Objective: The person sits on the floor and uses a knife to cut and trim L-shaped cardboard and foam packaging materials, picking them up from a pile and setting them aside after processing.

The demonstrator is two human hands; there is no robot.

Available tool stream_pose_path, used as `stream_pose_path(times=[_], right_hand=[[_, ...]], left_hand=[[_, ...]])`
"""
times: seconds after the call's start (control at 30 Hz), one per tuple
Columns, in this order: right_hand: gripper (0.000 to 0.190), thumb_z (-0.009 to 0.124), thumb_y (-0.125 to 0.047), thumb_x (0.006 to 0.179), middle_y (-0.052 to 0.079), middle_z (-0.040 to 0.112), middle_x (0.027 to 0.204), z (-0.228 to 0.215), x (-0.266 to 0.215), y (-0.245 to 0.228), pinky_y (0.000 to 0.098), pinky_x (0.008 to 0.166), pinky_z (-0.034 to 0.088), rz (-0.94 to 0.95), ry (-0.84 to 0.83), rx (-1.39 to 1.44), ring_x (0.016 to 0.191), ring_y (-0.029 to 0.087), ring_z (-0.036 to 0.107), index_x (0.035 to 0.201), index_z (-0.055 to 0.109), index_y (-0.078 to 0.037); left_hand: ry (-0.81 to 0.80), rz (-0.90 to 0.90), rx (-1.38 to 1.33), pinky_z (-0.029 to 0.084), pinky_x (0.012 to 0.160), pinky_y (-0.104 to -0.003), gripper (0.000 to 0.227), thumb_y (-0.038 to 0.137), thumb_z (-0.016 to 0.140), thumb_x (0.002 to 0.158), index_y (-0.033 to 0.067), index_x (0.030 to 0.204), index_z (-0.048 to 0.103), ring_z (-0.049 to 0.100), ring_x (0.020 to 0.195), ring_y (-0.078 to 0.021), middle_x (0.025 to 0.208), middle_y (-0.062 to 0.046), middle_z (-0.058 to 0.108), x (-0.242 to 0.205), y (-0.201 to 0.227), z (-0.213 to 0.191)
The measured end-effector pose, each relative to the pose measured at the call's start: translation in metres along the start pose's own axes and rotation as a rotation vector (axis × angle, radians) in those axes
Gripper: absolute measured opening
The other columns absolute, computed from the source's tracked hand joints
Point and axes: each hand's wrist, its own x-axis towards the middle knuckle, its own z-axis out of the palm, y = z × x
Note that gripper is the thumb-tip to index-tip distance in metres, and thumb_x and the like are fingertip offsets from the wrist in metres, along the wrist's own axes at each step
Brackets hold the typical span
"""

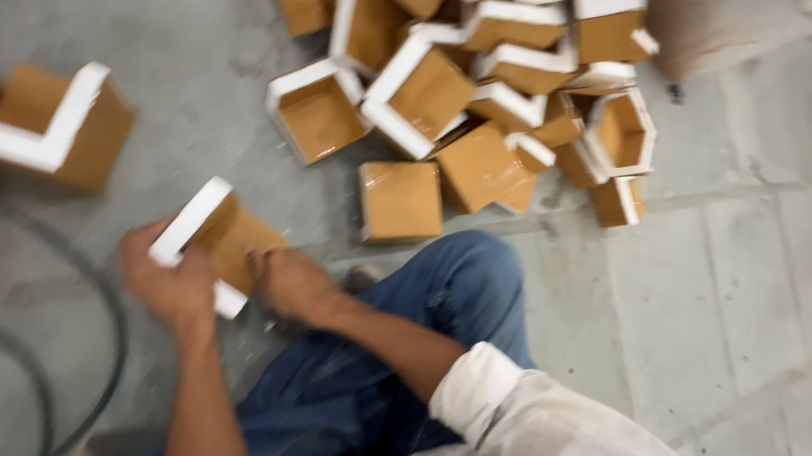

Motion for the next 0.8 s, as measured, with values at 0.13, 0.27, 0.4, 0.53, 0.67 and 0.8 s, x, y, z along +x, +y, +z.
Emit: stream_pose_path(times=[0.13,0.27,0.4,0.53,0.67,0.8], right_hand=[[0.070,0.032,-0.051,0.108,0.036,0.068,0.095,-0.014,-0.012,-0.007,0.0559,0.090,0.052,-0.021,0.035,0.044,0.098,0.053,0.066,0.095,0.072,0.004],[0.072,0.032,-0.052,0.108,0.036,0.068,0.096,-0.010,-0.008,-0.009,0.0571,0.089,0.052,-0.047,0.035,0.032,0.097,0.055,0.066,0.091,0.073,0.005],[0.075,0.029,-0.052,0.110,0.034,0.069,0.095,-0.005,0.001,-0.008,0.0585,0.087,0.051,-0.060,-0.014,0.042,0.095,0.055,0.066,0.087,0.074,0.004],[0.075,0.030,-0.052,0.110,0.033,0.070,0.092,0.009,0.008,-0.001,0.0575,0.087,0.053,-0.097,0.007,0.021,0.095,0.054,0.067,0.086,0.073,0.003],[0.072,0.033,-0.052,0.109,0.033,0.070,0.091,0.010,0.017,-0.006,0.0571,0.085,0.054,-0.127,0.070,0.001,0.093,0.053,0.068,0.086,0.072,0.003],[0.069,0.033,-0.052,0.109,0.032,0.072,0.092,0.029,0.038,-0.006,0.0559,0.085,0.055,-0.111,0.050,-0.033,0.093,0.051,0.069,0.086,0.072,0.001]], left_hand=[[-0.067,0.017,-0.055,0.051,0.100,-0.044,0.029,-0.009,0.063,0.079,-0.0039,0.108,0.067,0.062,0.103,-0.0358,0.108,-0.018,0.063,-0.005,-0.002,0.000],[-0.092,-0.030,-0.013,0.051,0.099,-0.043,0.025,-0.009,0.063,0.082,-0.0052,0.106,0.064,0.060,0.103,-0.0354,0.113,-0.021,0.061,-0.006,-0.002,-0.001],[-0.098,-0.106,0.023,0.053,0.099,-0.043,0.019,-0.009,0.065,0.082,-0.0043,0.100,0.062,0.062,0.106,-0.0346,0.116,-0.021,0.062,-0.006,0.004,-0.002],[-0.087,-0.096,0.030,0.052,0.100,-0.044,0.022,-0.010,0.067,0.081,-0.0048,0.101,0.062,0.062,0.106,-0.0358,0.117,-0.022,0.062,-0.009,0.003,-0.007],[-0.104,-0.081,0.073,0.052,0.097,-0.045,0.022,-0.008,0.068,0.081,-0.0051,0.101,0.062,0.061,0.100,-0.0363,0.114,-0.021,0.063,-0.005,0.004,-0.004],[-0.096,-0.089,0.095,0.053,0.095,-0.045,0.024,-0.007,0.069,0.080,-0.0052,0.103,0.063,0.063,0.101,-0.0366,0.115,-0.021,0.063,-0.009,0.004,-0.005]])
